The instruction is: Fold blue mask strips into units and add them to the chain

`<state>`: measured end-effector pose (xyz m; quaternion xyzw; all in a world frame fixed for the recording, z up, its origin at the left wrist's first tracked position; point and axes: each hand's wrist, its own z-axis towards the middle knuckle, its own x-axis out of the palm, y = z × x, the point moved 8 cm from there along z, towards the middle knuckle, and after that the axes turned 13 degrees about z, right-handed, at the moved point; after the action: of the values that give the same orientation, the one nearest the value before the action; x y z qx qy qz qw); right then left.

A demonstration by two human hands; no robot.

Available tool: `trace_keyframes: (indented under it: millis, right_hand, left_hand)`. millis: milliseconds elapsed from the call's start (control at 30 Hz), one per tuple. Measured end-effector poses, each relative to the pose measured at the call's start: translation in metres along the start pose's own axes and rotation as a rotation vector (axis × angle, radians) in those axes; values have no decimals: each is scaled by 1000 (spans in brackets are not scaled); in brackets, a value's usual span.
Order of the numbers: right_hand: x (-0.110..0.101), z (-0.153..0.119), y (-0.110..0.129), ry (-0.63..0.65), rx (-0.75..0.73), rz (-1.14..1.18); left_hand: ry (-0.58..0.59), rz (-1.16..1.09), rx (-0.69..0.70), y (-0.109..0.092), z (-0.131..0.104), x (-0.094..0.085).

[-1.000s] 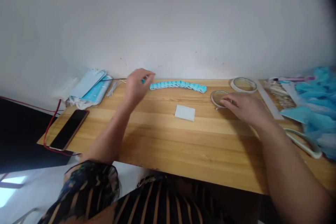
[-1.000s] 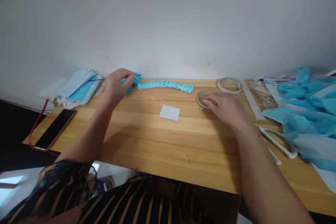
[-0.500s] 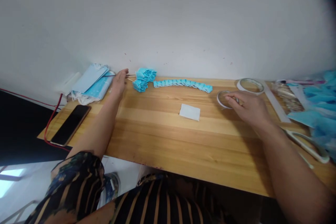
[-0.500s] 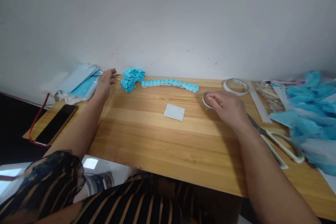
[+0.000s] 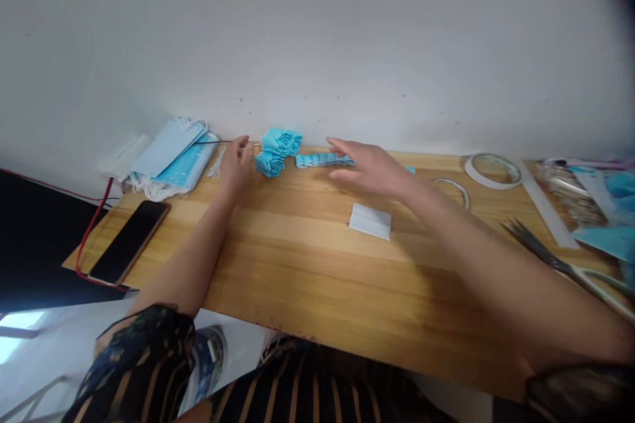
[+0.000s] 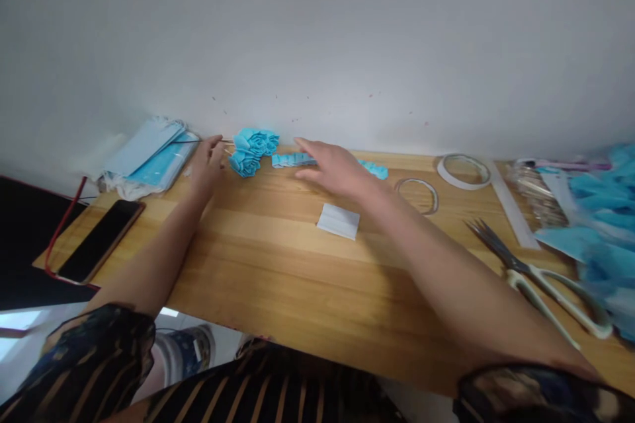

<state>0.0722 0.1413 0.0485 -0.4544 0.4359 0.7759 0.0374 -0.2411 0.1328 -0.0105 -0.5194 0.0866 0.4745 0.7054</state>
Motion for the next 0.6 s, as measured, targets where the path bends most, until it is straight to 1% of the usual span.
trace_keyframes:
  millis: [67, 133, 200, 267, 400, 600]
  right_hand:
    - [19, 29, 2, 46, -18, 21]
    - [32, 54, -4, 44, -5, 36]
    - [41, 74, -11, 27, 4, 49]
    - [47, 89, -16, 16, -3, 61]
    - [55, 105, -17, -5, 0, 62]
    - [60, 110, -9, -23, 9, 8]
  left_hand:
    - [17, 90, 84, -16, -6, 0]
    - [55, 172, 172, -31, -12, 5]
    - [84, 208, 214, -41, -18, 11]
    - [91, 216, 230, -45, -21, 16]
    - [103, 188, 235, -44, -23, 26]
    - [124, 157, 232, -37, -19, 42]
